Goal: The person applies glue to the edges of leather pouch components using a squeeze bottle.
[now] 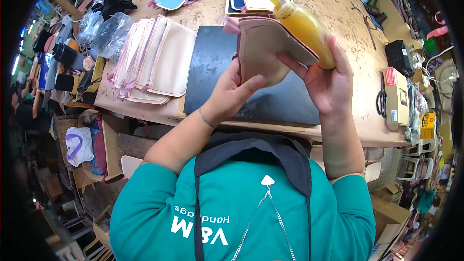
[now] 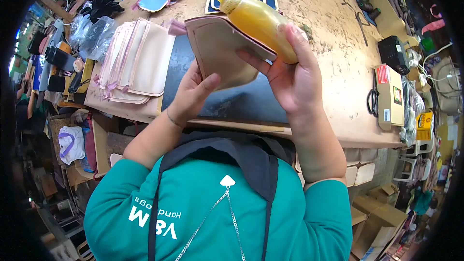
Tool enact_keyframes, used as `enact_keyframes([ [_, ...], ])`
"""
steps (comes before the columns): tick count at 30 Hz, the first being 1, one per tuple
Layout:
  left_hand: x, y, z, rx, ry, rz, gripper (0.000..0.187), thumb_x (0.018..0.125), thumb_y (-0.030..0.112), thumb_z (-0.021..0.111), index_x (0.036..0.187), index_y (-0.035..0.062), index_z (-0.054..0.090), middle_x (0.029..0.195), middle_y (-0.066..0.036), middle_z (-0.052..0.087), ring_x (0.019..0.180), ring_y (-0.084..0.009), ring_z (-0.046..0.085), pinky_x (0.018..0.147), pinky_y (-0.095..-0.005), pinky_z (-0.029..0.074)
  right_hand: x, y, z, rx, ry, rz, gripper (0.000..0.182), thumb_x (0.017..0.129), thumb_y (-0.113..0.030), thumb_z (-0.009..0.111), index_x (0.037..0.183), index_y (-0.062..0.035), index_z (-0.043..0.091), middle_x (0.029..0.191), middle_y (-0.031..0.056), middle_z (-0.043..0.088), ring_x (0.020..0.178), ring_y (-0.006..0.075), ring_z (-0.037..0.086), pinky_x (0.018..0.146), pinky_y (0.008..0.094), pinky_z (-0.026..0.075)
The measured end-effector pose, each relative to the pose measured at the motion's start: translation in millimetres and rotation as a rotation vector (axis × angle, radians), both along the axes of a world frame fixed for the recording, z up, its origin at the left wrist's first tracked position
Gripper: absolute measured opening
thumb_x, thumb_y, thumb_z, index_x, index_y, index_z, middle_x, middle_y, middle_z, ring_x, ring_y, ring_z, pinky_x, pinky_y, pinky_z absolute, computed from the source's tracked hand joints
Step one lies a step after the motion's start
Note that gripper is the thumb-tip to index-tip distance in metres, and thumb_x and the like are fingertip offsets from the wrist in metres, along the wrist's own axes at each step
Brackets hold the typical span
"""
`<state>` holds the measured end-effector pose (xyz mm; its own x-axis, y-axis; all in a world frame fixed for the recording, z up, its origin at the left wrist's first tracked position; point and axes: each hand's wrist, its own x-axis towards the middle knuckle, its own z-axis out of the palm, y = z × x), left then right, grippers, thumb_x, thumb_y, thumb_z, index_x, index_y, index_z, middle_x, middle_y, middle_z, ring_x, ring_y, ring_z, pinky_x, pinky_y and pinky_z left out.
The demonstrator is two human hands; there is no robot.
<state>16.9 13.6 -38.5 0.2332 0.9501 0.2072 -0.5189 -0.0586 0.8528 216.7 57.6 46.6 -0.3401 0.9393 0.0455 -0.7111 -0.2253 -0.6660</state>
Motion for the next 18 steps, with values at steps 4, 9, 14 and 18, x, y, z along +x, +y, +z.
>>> enact_keyframes([
  [4, -25, 5, 20, -0.047, 0.039, -0.253, 0.062, 0.096, 0.02, 0.067, 0.146, 0.0023, 0.035, 0.135, -0.006, 0.051, 0.122, -0.0119, 0.049, 0.103, -0.0289, 0.041, 9, -1, 2, -0.006, 0.0, -0.007, 0.05, 0.105, -0.035, 0.043, 0.14, 0.0005, 0.045, 0.138, 0.0202, 0.055, 0.127, 0.033, 0.054, 0.107, 0.0619, 0.042],
  [9, -31, -1, 31, -0.042, 0.105, -0.294, 0.079, 0.094, 0.016, 0.068, 0.155, 0.006, 0.019, 0.145, -0.006, 0.042, 0.133, -0.0144, 0.039, 0.111, -0.0337, 0.032, 18, 4, 1, -0.012, -0.005, -0.05, 0.03, 0.103, -0.028, 0.049, 0.125, -0.0081, 0.053, 0.131, 0.0159, 0.059, 0.12, 0.0314, 0.06, 0.095, 0.0574, 0.055],
  [14, -33, -3, 31, 0.16, 0.331, -0.121, 0.073, 0.092, 0.019, 0.071, 0.149, 0.0004, 0.03, 0.142, -0.009, 0.043, 0.131, -0.0159, 0.04, 0.11, -0.0304, 0.032, 37, 13, 27, 0.459, -0.26, -0.394, 0.042, 0.095, -0.017, 0.065, 0.128, -0.0013, 0.045, 0.128, 0.0217, 0.056, 0.118, 0.0293, 0.06, 0.094, 0.0449, 0.058],
  [18, -39, -3, 23, 0.16, 0.434, -0.091, 0.078, 0.089, 0.019, 0.075, 0.148, -0.0007, 0.029, 0.143, -0.012, 0.042, 0.132, -0.0173, 0.039, 0.111, -0.0305, 0.03, 65, 10, 45, 0.744, -0.422, -0.395, 0.052, 0.086, -0.018, 0.075, 0.126, 0.0012, 0.048, 0.126, 0.025, 0.056, 0.119, 0.0319, 0.058, 0.1, 0.0425, 0.051],
])
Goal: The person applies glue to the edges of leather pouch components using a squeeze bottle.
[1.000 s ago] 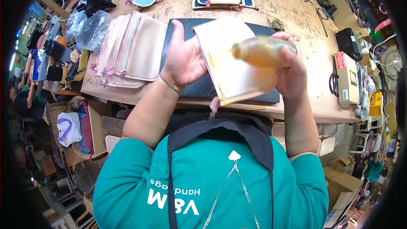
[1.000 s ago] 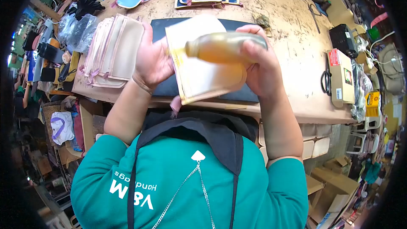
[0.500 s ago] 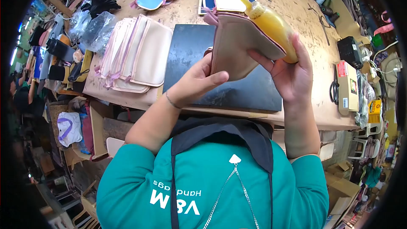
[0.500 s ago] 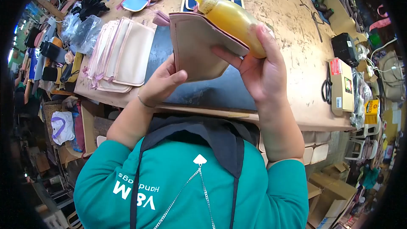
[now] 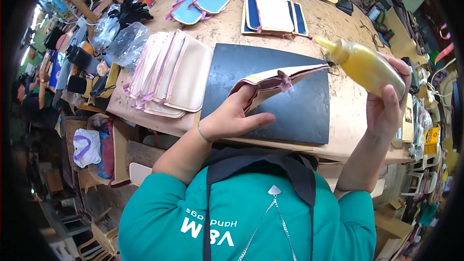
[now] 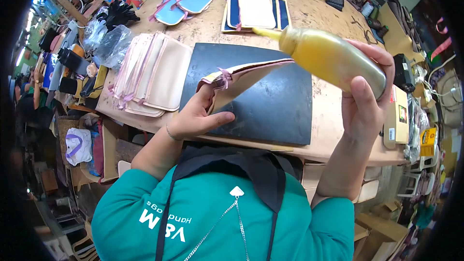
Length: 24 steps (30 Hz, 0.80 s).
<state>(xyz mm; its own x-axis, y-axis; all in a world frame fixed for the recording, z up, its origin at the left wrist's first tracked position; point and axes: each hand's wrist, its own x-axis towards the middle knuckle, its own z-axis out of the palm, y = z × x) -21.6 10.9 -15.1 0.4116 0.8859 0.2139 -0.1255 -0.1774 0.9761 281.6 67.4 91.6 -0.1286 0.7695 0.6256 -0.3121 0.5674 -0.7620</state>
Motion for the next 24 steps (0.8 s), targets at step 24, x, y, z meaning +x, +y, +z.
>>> enact_keyframes([
  [24, 2, -6, -2, -0.09, -0.023, -0.035, 0.085, 0.085, 0.015, 0.078, 0.15, -0.0016, 0.026, 0.147, -0.012, 0.038, 0.136, -0.018, 0.036, 0.113, -0.0309, 0.028, -8, -10, 18, 0.351, -0.364, -0.08, 0.045, 0.077, -0.013, 0.082, 0.112, 0.0011, 0.058, 0.106, 0.0184, 0.062, 0.102, 0.0287, 0.063, 0.086, 0.0352, 0.052],
])
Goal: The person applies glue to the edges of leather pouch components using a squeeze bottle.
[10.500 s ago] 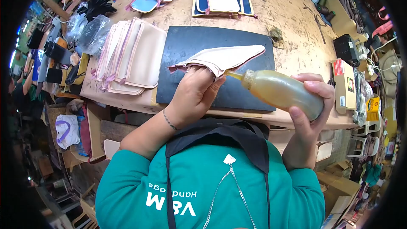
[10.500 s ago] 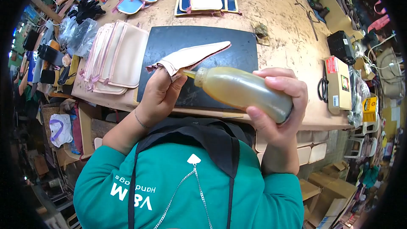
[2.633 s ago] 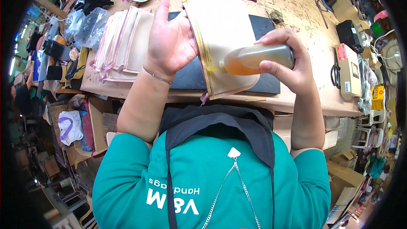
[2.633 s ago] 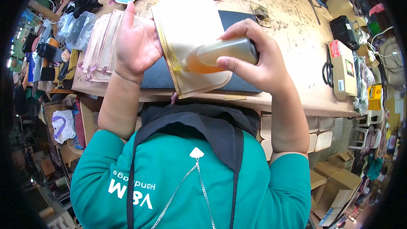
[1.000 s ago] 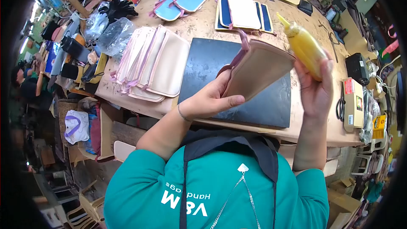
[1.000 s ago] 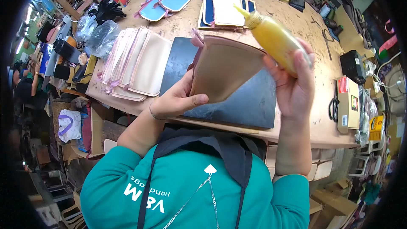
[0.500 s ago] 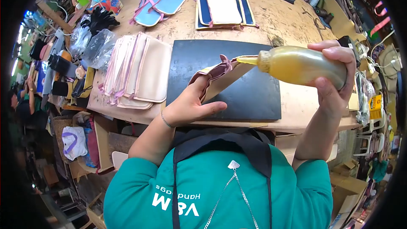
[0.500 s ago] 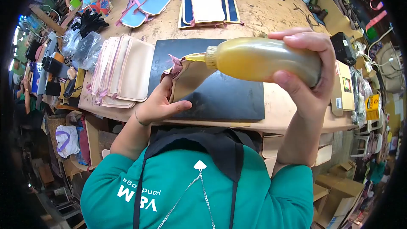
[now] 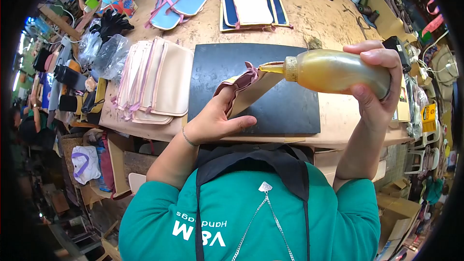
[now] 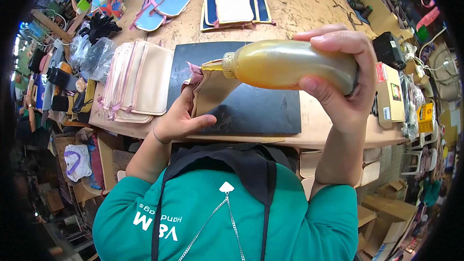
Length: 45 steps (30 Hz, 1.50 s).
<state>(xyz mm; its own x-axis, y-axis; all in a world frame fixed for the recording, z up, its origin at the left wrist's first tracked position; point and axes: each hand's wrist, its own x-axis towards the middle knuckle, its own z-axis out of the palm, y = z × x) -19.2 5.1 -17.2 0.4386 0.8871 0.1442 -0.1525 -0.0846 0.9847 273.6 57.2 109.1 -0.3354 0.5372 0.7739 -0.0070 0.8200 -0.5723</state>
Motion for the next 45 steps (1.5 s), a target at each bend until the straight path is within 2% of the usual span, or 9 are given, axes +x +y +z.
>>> enact_keyframes([
  [6, -1, 0, -1, 0.025, 0.016, 0.01, 0.087, 0.086, 0.013, 0.077, 0.152, -0.0009, 0.023, 0.149, -0.011, 0.036, 0.137, -0.0174, 0.035, 0.113, -0.0311, 0.028, 3, 5, -4, 0.014, -0.042, 0.03, 0.044, 0.076, -0.013, 0.082, 0.111, 0.0014, 0.058, 0.107, 0.0193, 0.062, 0.103, 0.0285, 0.063, 0.086, 0.0354, 0.052],
  [9, -2, -2, 1, -0.057, -0.035, -0.012, 0.087, 0.086, 0.011, 0.077, 0.152, -0.0005, 0.021, 0.15, -0.01, 0.036, 0.137, -0.017, 0.034, 0.113, -0.031, 0.027, 3, 1, -5, -0.07, -0.019, -0.041, 0.043, 0.077, -0.012, 0.082, 0.11, 0.0016, 0.058, 0.108, 0.0194, 0.062, 0.104, 0.0284, 0.062, 0.087, 0.0354, 0.052],
  [13, -1, -2, 3, -0.113, -0.032, -0.027, 0.088, 0.086, 0.01, 0.076, 0.153, -0.0003, 0.021, 0.151, -0.01, 0.035, 0.137, -0.0163, 0.034, 0.113, -0.0305, 0.027, 2, 3, -7, -0.066, 0.048, 0.013, 0.044, 0.077, -0.012, 0.081, 0.111, 0.0014, 0.057, 0.108, 0.0201, 0.062, 0.104, 0.0281, 0.062, 0.087, 0.035, 0.052],
  [18, 2, 0, -2, 0.003, -0.017, -0.034, 0.088, 0.086, 0.01, 0.076, 0.153, 0.0003, 0.02, 0.15, -0.01, 0.036, 0.136, -0.0157, 0.035, 0.113, -0.0304, 0.027, 0, 1, -4, -0.052, 0.101, 0.026, 0.043, 0.078, -0.011, 0.08, 0.113, 0.0009, 0.057, 0.108, 0.021, 0.062, 0.104, 0.0278, 0.062, 0.087, 0.0351, 0.052],
  [21, 2, -1, -1, -0.009, -0.008, -0.051, 0.087, 0.086, 0.008, 0.075, 0.153, 0.0005, 0.02, 0.15, -0.009, 0.036, 0.137, -0.0156, 0.034, 0.113, -0.0305, 0.027, 0, 4, -7, 0.005, 0.002, 0.027, 0.042, 0.079, -0.009, 0.079, 0.112, 0.0009, 0.057, 0.109, 0.0209, 0.062, 0.104, 0.0273, 0.062, 0.087, 0.035, 0.052],
  [30, 0, -4, -4, -0.045, -0.019, -0.066, 0.087, 0.088, 0.008, 0.074, 0.153, -0.0001, 0.018, 0.149, -0.008, 0.036, 0.134, -0.0137, 0.035, 0.111, -0.0291, 0.029, 3, 4, -14, -0.04, 0.024, -0.007, 0.042, 0.079, -0.011, 0.081, 0.112, -0.0002, 0.058, 0.109, 0.0195, 0.062, 0.105, 0.0269, 0.062, 0.089, 0.0347, 0.051],
  [33, 3, -5, -6, -0.062, -0.044, -0.089, 0.089, 0.087, 0.009, 0.075, 0.154, 0.0001, 0.016, 0.148, -0.007, 0.035, 0.134, -0.0132, 0.035, 0.11, -0.0291, 0.029, -2, 5, -15, 0.056, 0.009, -0.161, 0.042, 0.079, -0.011, 0.081, 0.113, -0.0002, 0.057, 0.11, 0.0198, 0.062, 0.106, 0.0272, 0.062, 0.089, 0.0355, 0.051],
  [36, 1, -9, -8, -0.13, -0.075, -0.099, 0.091, 0.088, 0.008, 0.073, 0.155, 0.0016, 0.012, 0.149, -0.008, 0.035, 0.135, -0.0141, 0.035, 0.111, -0.0304, 0.029, -1, 6, -15, 0.006, 0.146, -0.103, 0.042, 0.079, -0.01, 0.081, 0.113, -0.0004, 0.057, 0.111, 0.0198, 0.062, 0.106, 0.027, 0.062, 0.088, 0.035, 0.052],
  [45, 5, -17, 4, -0.252, -0.226, -0.159, 0.098, 0.088, 0.017, 0.072, 0.157, 0.0034, 0.005, 0.154, -0.01, 0.028, 0.142, -0.0193, 0.028, 0.116, -0.0368, 0.025, -7, 3, -13, 0.132, -0.095, -0.074, 0.042, 0.078, -0.004, 0.081, 0.112, -0.0005, 0.057, 0.112, 0.0187, 0.062, 0.104, 0.0238, 0.062, 0.084, 0.0308, 0.053],
])
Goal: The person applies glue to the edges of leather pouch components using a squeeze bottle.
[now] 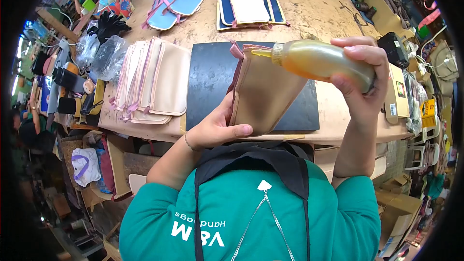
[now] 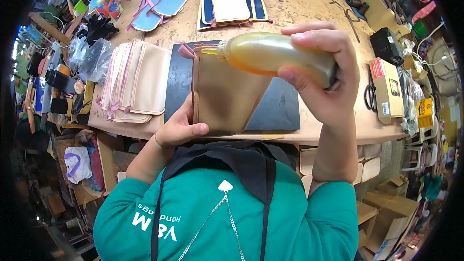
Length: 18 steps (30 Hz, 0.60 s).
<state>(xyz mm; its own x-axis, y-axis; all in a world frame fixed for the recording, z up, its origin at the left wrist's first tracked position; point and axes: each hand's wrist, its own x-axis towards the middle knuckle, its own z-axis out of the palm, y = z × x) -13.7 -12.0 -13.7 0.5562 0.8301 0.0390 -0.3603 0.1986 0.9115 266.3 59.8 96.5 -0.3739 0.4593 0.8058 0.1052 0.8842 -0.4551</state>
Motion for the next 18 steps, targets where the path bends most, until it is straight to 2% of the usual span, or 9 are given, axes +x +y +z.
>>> enact_keyframes([
  [7, -1, 1, 0, 0.032, 0.014, -0.034, 0.098, 0.089, 0.018, 0.072, 0.157, 0.0042, 0.003, 0.156, -0.011, 0.025, 0.142, -0.0193, 0.027, 0.116, -0.037, 0.024, -8, 1, -2, 0.146, -0.01, -0.108, 0.042, 0.078, -0.006, 0.082, 0.112, -0.0012, 0.058, 0.112, 0.0194, 0.063, 0.101, 0.023, 0.063, 0.082, 0.0302, 0.054],
  [13, -1, -2, -1, 0.036, -0.008, -0.049, 0.097, 0.09, 0.02, 0.07, 0.158, 0.0043, 0.002, 0.157, -0.01, 0.024, 0.143, -0.0191, 0.026, 0.117, -0.0369, 0.024, -12, -2, -1, 0.058, -0.029, -0.013, 0.042, 0.078, -0.007, 0.082, 0.111, -0.0009, 0.058, 0.111, 0.0195, 0.063, 0.103, 0.0242, 0.063, 0.083, 0.0304, 0.054],
  [18, 1, -2, -5, 0.064, -0.012, -0.039, 0.095, 0.091, 0.021, 0.069, 0.157, 0.0033, 0.003, 0.157, -0.01, 0.024, 0.144, -0.019, 0.024, 0.117, -0.0372, 0.023, -15, 3, -5, 0.126, -0.041, -0.097, 0.042, 0.078, -0.006, 0.082, 0.112, -0.0009, 0.058, 0.111, 0.0183, 0.063, 0.103, 0.0236, 0.063, 0.084, 0.0305, 0.053],
])
